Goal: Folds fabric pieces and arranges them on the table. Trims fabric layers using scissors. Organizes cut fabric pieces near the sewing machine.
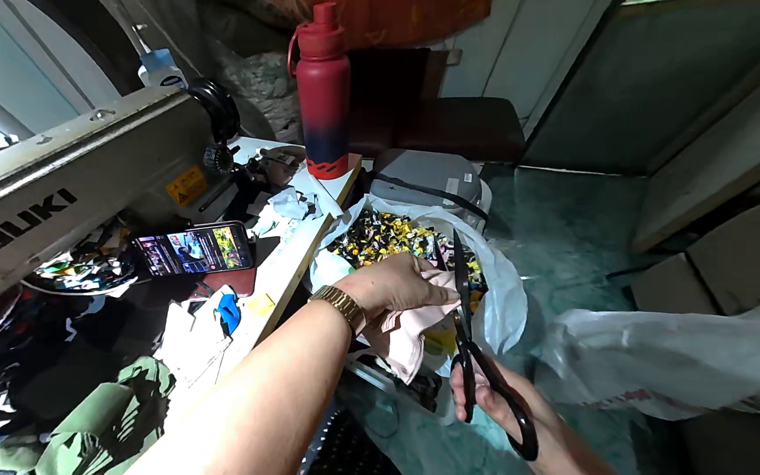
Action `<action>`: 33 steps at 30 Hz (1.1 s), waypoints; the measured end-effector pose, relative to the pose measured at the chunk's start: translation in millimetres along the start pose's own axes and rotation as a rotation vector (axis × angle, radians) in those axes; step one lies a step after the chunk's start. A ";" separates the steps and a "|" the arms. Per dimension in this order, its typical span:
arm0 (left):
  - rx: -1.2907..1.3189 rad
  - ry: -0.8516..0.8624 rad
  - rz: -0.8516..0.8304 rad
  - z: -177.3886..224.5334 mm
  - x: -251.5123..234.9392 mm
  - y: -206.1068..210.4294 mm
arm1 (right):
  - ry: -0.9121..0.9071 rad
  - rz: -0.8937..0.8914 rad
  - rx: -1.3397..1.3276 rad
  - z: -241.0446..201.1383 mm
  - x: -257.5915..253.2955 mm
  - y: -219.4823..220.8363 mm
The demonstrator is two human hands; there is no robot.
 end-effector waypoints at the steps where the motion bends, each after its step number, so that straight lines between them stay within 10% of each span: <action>1: -0.002 -0.004 -0.003 -0.5 -0.8 -0.4 | 0.002 0.019 -0.018 0.9 -0.6 -1.1; 10: 0.143 -0.018 0.013 -17.5 -5.5 8.8 | 0.038 0.241 -0.024 2.0 7.3 -2.1; 19: 0.314 -0.018 -0.022 -19.6 4.1 3.8 | 0.142 -0.128 0.003 21.9 25.9 -15.2; 33: 0.166 0.013 -0.029 -11.6 7.3 5.1 | 0.164 -0.104 0.133 5.0 31.9 -1.7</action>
Point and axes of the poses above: each hand's wrist, its own x-axis away from the middle knuckle, its own y-axis out of the palm, z = x × y, the point moved 10 cm from there along -x, towards the middle knuckle, and after that the axes turned 13 degrees about -x, right-handed, at the moved point
